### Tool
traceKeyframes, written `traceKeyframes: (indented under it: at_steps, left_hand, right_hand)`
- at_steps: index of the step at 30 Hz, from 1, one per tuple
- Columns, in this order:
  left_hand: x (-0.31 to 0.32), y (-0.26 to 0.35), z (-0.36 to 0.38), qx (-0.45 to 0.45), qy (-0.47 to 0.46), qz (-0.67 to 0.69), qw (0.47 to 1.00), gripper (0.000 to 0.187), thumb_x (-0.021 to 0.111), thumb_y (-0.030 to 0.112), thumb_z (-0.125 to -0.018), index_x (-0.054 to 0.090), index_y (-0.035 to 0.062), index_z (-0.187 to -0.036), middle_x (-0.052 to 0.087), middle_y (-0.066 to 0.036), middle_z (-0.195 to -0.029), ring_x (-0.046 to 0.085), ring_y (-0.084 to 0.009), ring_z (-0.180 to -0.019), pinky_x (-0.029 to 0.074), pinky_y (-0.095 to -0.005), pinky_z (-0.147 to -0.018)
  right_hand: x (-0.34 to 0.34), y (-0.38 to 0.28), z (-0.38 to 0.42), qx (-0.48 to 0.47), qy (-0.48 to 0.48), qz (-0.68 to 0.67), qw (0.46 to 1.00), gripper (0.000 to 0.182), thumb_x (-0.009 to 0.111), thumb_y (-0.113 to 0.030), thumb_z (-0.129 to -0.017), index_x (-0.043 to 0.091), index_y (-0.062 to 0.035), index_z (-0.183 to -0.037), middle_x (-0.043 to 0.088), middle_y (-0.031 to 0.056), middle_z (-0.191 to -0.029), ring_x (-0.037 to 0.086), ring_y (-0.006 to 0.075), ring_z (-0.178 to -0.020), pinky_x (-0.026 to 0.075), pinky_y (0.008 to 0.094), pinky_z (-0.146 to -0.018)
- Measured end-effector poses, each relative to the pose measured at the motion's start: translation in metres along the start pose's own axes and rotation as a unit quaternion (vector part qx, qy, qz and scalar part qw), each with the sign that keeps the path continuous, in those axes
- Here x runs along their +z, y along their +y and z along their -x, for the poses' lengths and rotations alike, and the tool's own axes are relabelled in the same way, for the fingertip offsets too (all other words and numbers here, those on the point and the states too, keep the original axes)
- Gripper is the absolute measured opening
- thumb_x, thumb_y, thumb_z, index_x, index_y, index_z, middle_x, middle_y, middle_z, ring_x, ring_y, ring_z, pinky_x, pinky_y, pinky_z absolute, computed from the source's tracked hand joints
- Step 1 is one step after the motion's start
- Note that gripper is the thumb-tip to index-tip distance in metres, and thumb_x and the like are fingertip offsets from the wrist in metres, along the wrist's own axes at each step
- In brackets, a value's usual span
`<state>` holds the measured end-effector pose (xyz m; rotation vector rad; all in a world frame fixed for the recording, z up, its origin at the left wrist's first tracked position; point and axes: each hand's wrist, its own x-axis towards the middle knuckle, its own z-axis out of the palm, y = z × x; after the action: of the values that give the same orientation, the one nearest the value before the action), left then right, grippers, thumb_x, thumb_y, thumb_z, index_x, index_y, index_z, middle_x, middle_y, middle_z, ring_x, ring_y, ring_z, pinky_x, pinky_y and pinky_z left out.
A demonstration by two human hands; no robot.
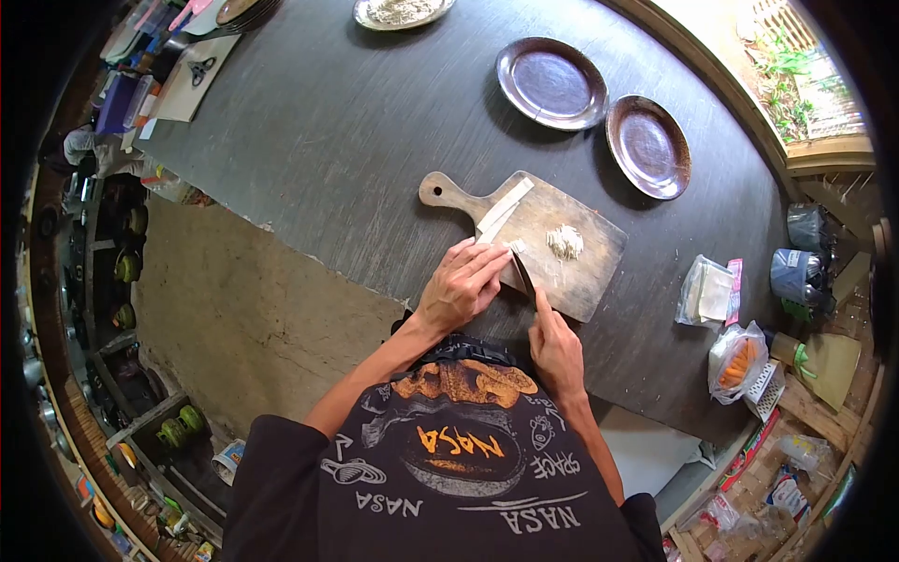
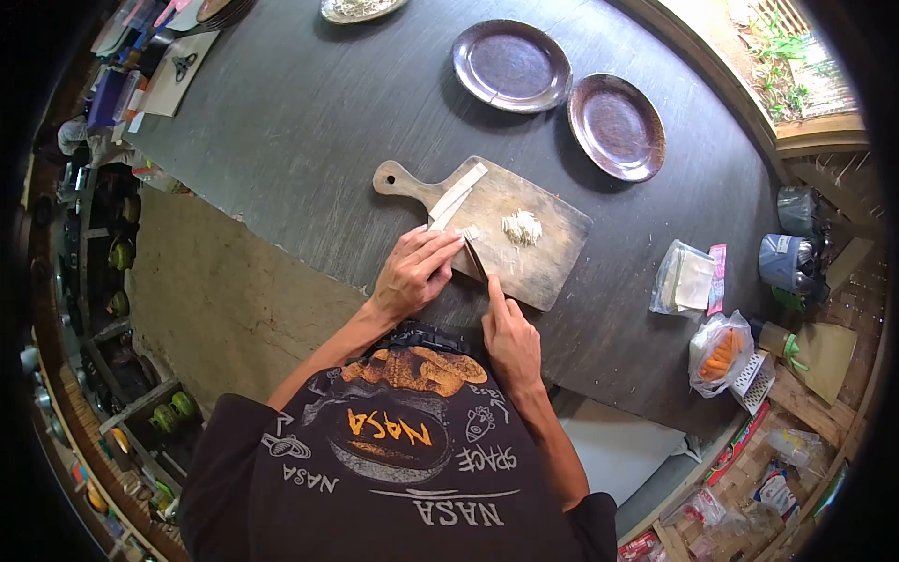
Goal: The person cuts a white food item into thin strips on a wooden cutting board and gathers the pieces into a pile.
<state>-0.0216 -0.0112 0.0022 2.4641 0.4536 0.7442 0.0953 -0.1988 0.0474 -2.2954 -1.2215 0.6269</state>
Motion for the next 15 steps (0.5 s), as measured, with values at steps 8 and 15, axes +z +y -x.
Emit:
traceKeyframes:
  at_steps: [8,15]
  left_hand:
    - [-0.001,0.001,0.000,-0.006,-0.002,0.000,1.000,0.037,0.073,0.005,-0.088,0.074,0.0042,-0.126,0.073,-0.006,-0.130,0.065,-0.0226,-0.122,0.047,-0.0437,-0.113]
    - [-0.002,0.000,-0.001,-0.010,-0.003,0.005,1.000,0.037,0.072,0.005,-0.089,0.074,0.0043,-0.126,0.074,-0.006,-0.129,0.065,-0.0227,-0.123,0.047,-0.0438,-0.113]
  right_hand:
    - [-0.002,-0.010,-0.015,0.016,-0.014,-0.013,1.000,0.060,0.058,-0.003,-0.098,0.048,-0.0090,-0.157,0.067,0.0241,-0.097,0.068,0.0415,-0.085,0.054,0.0488,-0.077]
    - [-0.005,-0.005,-0.002,0.003,0.004,-0.018,1.000,0.062,0.061,-0.010,-0.098,0.046,-0.0135,-0.158,0.064,0.0179,-0.087,0.068,0.0392,-0.076,0.055,0.0513,-0.069]
